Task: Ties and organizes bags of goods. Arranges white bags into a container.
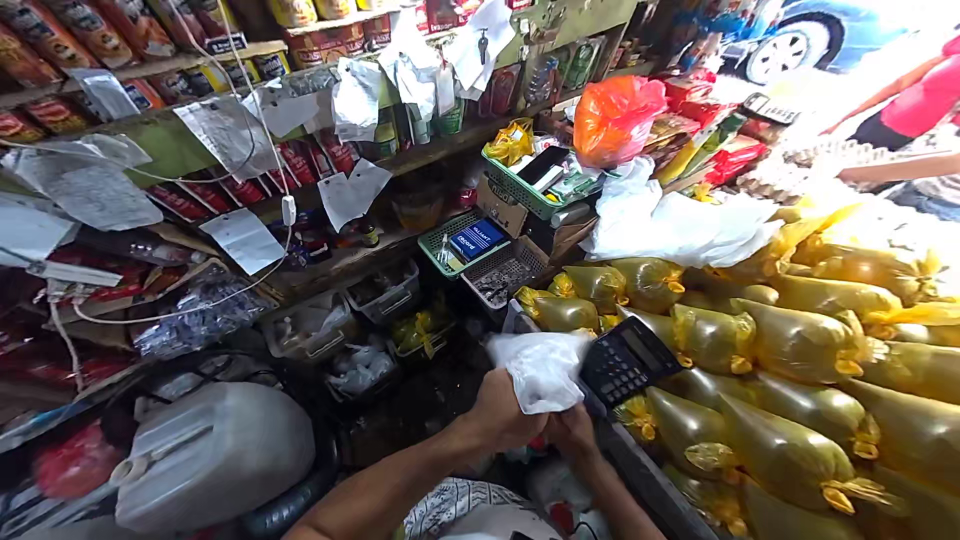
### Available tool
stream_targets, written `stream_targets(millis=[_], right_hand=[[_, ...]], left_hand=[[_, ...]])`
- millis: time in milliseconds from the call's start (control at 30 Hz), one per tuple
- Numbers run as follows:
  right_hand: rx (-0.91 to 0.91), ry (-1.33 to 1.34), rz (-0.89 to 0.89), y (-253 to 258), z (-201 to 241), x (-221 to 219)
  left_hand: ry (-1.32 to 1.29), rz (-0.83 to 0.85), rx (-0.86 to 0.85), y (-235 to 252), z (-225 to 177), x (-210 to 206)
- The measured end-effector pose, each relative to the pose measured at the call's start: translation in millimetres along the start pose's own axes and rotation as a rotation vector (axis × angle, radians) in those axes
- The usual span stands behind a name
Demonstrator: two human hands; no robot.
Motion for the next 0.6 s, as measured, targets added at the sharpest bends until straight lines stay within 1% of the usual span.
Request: stream_targets(millis=[33, 67, 100, 133, 167, 200, 233, 267, 300, 333, 400, 433, 467, 500, 533, 567, 600], right_hand=[[0.189, -0.056, -0.004, 2, -15, 19], [0.315, -0.117, -0.001, 11, -21, 35], [0.358, -0.118, -0.02, 21, -20, 41], [0.302, -0.052, -0.044, 28, -11, 37], [0.131, 0.066, -0.049, 32, 9, 29], [-0.121, 0.156, -0.025, 35, 34, 23], [-0.33, 0.15, 0.028, 35, 45, 18], [-0.38, 0.082, -0.005, 25, 34, 6], [-0.311, 0.0, -0.033, 11, 16, 1], [-0.19, -0.042, -0.028, -1, -2, 6], [0.142, -0.176, -0.008, -4, -30, 31], [0.261, -0.221, -0.001, 3, -35, 42], [0.32, -0.228, -0.012, 12, -35, 46], [0.295, -0.186, -0.041, 20, -25, 42], [0.151, -0.109, -0.065, 29, 2, 36], [-0.191, -0.019, -0.012, 44, 46, 33], [-0.451, 0.04, 0.006, 51, 70, 26]], left_hand=[[0.076, 0.038, -0.005, -2, 0, -5], [0.096, 0.068, -0.014, -2, -1, -11], [0.046, 0.092, -0.013, -3, -3, -17], [-0.031, 0.123, 0.01, -1, -3, -20], [-0.107, 0.144, 0.027, 0, -1, -21], [-0.169, 0.148, 0.031, 2, 2, -22], [-0.2, 0.13, 0.024, 5, 6, -22], [-0.193, 0.114, 0.018, 7, 9, -21], [-0.133, 0.114, 0.009, 7, 9, -19], [-0.029, 0.124, -0.001, 6, 5, -16], [0.145, 0.177, -0.03, 7, -4, -12], [0.161, 0.214, -0.032, 9, -8, -11], [0.095, 0.243, -0.027, 11, -9, -11], [-0.03, 0.267, -0.023, 13, -6, -13], [-0.18, 0.292, -0.008, 13, -1, -16], [-0.306, 0.307, 0.009, 14, 3, -17], [-0.37, 0.302, 0.015, 14, 9, -16]])
Point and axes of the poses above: each hand's wrist, its own y-axis towards the middle knuckle, its own x-axis out of the back of the hand, z = x × y, the point moved 1 cm from there along y, towards the middle knuckle, and after that the axes turned 11 degrees about x, right-handed, at the moved point
